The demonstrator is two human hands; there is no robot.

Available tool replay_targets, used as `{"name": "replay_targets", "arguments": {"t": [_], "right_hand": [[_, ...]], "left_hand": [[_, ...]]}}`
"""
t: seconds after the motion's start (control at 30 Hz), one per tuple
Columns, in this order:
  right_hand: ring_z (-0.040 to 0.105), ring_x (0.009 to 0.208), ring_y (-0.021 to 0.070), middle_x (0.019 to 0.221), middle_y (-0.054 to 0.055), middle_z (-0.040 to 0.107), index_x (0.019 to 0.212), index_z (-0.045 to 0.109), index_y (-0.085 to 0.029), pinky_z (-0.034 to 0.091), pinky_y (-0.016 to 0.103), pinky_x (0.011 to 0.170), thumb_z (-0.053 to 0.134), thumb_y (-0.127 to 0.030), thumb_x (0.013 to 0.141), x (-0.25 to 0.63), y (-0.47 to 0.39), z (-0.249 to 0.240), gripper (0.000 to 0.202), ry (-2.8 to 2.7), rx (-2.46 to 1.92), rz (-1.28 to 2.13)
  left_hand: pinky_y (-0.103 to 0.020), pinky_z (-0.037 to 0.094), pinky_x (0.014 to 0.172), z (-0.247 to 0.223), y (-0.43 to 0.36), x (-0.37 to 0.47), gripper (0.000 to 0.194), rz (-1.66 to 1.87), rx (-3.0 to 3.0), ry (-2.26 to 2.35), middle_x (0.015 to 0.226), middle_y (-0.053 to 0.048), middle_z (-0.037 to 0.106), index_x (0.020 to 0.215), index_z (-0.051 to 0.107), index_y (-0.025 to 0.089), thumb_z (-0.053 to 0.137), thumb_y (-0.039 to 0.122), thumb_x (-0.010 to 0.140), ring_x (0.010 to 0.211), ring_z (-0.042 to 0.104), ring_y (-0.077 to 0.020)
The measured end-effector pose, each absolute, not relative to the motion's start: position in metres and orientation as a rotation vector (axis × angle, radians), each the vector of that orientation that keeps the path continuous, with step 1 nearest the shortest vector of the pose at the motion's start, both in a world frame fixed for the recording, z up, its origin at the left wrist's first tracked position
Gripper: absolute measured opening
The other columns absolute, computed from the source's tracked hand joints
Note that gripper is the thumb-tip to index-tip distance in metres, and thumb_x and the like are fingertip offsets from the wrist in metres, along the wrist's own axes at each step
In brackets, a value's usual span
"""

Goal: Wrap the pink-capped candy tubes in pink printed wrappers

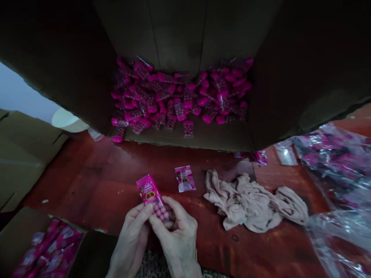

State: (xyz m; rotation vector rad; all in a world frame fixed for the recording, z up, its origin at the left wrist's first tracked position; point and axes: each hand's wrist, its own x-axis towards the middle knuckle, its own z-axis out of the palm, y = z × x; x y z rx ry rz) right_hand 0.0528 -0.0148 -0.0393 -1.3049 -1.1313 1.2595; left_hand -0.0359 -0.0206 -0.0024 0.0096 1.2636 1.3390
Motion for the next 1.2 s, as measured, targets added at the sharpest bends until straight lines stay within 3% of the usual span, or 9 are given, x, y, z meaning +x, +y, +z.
{"name": "replay_targets", "arguments": {"t": [0.13,0.27,0.57,0.8,0.93,1.07,1.2], "right_hand": [[0.068,0.08,0.0203,0.097,0.006,0.07,0.111,0.065,-0.023,0.059,0.028,0.07,0.075,-0.018,0.063,0.057,-0.009,-0.031,0.049,-1.33,-1.155,1.301],[0.068,0.085,0.0198,0.101,0.004,0.07,0.117,0.06,-0.028,0.057,0.027,0.078,0.073,-0.013,0.067,0.059,-0.004,-0.023,0.054,-1.483,-1.088,1.034],[0.07,0.07,0.0193,0.084,0.006,0.074,0.109,0.066,-0.022,0.059,0.025,0.067,0.067,-0.027,0.076,0.049,0.001,-0.023,0.034,-1.578,-1.075,0.788],[0.067,0.055,0.0159,0.069,0.009,0.073,0.095,0.07,-0.01,0.056,0.02,0.05,0.055,-0.031,0.085,0.043,0.002,-0.023,0.029,-1.64,-0.973,0.585],[0.067,0.053,0.0152,0.066,0.008,0.072,0.086,0.071,-0.011,0.055,0.019,0.049,0.053,-0.035,0.086,0.046,0.005,-0.02,0.03,-1.612,-0.995,0.569],[0.067,0.055,0.0148,0.069,0.004,0.072,0.105,0.065,-0.017,0.055,0.02,0.051,0.055,-0.037,0.085,0.051,0.001,-0.016,0.03,-1.634,-0.979,0.546],[0.063,0.048,0.0117,0.071,-0.001,0.07,0.132,0.043,-0.022,0.053,0.02,0.05,0.055,-0.039,0.085,0.081,0.002,-0.023,0.052,-1.598,-1.194,0.487]], "left_hand": [[-0.025,0.047,0.065,0.0,-0.014,-0.047,0.016,1.336,-0.05,1.224,0.067,-0.004,0.067,0.073,0.068,0.012,0.074,0.023,0.063,0.063,0.059,-0.0126],[-0.022,0.047,0.063,0.001,-0.014,-0.045,0.018,1.343,-0.043,1.214,0.068,-0.004,0.067,0.074,0.068,0.011,0.075,0.023,0.063,0.062,0.058,-0.0105],[-0.025,0.048,0.074,-0.004,-0.022,-0.045,0.018,1.386,-0.115,1.237,0.079,-0.006,0.069,0.077,0.066,0.013,0.073,0.024,0.066,0.077,0.062,-0.0146],[-0.02,0.047,0.071,-0.01,-0.032,-0.055,0.01,1.401,-0.064,1.228,0.069,-0.001,0.067,0.073,0.069,0.014,0.072,0.022,0.067,0.068,0.061,-0.01],[-0.025,0.049,0.072,-0.008,-0.03,-0.049,0.013,1.36,-0.038,1.195,0.072,-0.003,0.068,0.071,0.068,0.014,0.073,0.024,0.065,0.072,0.062,-0.0138],[-0.032,0.049,0.078,-0.011,-0.031,-0.052,0.018,1.349,0.028,1.233,0.079,-0.006,0.071,0.072,0.069,0.016,0.075,0.03,0.061,0.081,0.064,-0.0206],[-0.04,0.051,0.075,-0.011,-0.052,-0.1,0.021,1.377,0.062,1.392,0.082,-0.006,0.072,0.075,0.07,0.023,0.073,0.038,0.061,0.085,0.065,-0.0267]]}}
